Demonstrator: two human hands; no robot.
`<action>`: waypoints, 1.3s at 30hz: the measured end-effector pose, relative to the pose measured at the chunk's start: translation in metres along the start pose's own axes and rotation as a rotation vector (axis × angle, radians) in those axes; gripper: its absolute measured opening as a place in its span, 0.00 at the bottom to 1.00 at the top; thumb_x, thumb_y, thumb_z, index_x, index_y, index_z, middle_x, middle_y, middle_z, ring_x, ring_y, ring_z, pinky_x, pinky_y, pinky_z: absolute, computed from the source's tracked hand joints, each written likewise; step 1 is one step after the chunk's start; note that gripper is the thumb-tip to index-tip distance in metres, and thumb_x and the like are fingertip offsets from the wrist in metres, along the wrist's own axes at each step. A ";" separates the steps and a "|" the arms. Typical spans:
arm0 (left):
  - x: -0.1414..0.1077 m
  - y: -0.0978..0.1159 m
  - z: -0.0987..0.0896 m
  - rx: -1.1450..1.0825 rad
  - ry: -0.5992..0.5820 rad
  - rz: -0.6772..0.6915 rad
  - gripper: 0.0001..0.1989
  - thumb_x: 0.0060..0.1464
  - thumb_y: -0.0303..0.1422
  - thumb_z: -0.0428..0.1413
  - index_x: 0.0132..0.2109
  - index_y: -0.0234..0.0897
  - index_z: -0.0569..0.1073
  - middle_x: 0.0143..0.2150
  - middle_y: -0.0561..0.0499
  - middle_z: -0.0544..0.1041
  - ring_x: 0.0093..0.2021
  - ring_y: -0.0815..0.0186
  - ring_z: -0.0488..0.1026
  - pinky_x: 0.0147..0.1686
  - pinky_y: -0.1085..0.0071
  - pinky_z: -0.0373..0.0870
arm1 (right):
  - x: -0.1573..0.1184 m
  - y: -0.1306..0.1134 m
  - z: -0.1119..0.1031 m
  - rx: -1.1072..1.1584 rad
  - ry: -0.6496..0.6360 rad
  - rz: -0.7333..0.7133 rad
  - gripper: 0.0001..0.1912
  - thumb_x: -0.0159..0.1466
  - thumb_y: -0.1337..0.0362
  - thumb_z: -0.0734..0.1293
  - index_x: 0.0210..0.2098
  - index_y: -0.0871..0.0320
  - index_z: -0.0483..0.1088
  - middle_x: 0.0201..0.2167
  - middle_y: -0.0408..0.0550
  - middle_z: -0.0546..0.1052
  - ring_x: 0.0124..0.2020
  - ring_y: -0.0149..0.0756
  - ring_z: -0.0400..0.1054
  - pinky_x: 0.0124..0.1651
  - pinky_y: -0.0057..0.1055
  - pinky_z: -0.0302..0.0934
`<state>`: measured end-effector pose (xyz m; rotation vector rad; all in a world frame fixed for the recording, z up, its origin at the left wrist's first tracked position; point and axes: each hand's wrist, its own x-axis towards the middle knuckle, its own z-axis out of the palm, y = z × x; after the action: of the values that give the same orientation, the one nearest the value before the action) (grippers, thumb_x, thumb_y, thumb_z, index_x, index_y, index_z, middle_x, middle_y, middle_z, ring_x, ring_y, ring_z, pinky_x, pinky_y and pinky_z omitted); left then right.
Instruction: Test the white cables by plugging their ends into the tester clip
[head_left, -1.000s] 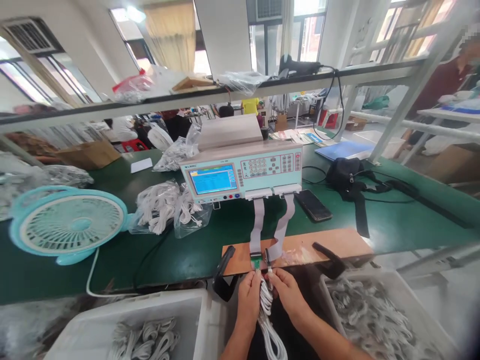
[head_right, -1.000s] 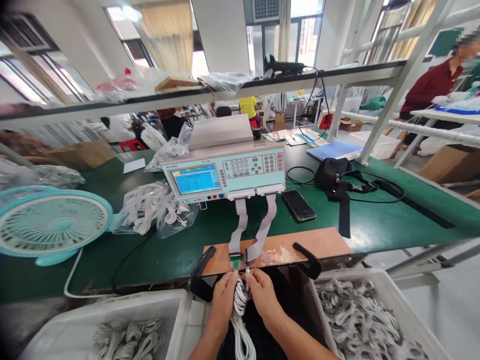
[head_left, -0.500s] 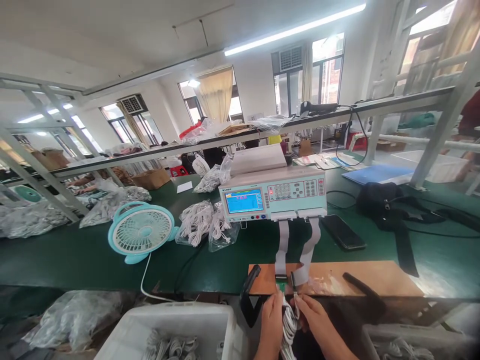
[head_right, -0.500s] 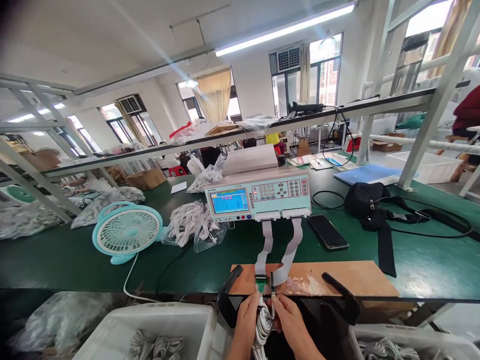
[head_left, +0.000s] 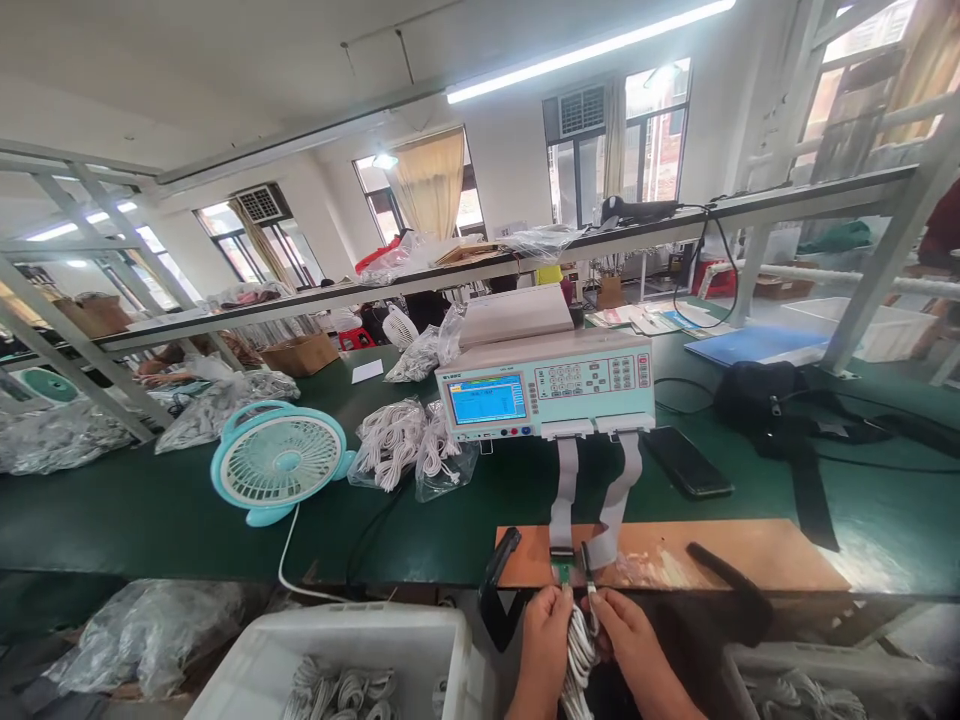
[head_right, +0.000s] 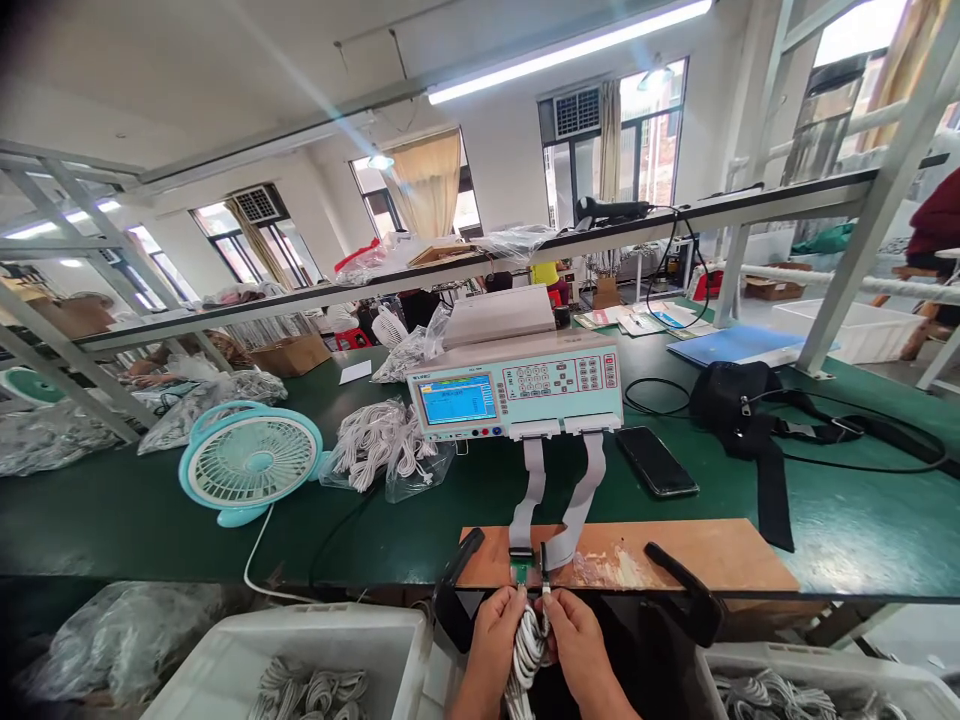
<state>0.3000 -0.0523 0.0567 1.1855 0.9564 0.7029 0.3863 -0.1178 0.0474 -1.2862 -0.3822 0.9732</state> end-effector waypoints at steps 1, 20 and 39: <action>0.000 0.000 0.000 0.007 -0.019 0.024 0.25 0.38 0.55 0.59 0.21 0.34 0.68 0.19 0.54 0.66 0.21 0.70 0.60 0.23 0.74 0.58 | 0.000 0.000 -0.001 -0.002 -0.015 0.002 0.23 0.46 0.44 0.69 0.20 0.59 0.63 0.12 0.35 0.56 0.14 0.24 0.49 0.18 0.24 0.44; -0.002 0.002 0.001 0.034 0.005 0.104 0.24 0.43 0.54 0.55 0.20 0.35 0.68 0.19 0.51 0.68 0.22 0.67 0.63 0.24 0.72 0.60 | 0.004 0.006 -0.007 -0.094 -0.069 0.008 0.25 0.51 0.40 0.65 0.23 0.59 0.66 0.12 0.36 0.57 0.14 0.25 0.49 0.17 0.24 0.45; -0.044 0.006 0.015 -0.168 -0.095 -0.233 0.20 0.47 0.50 0.55 0.32 0.36 0.67 0.21 0.60 0.65 0.10 0.79 0.56 0.10 0.80 0.48 | -0.067 -0.022 -0.145 -0.899 0.016 -0.161 0.16 0.61 0.55 0.58 0.21 0.57 0.63 0.20 0.43 0.64 0.24 0.34 0.59 0.29 0.30 0.53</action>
<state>0.2941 -0.0953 0.0746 0.9345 0.9192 0.5250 0.4616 -0.2601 0.0439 -2.0218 -0.9636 0.6540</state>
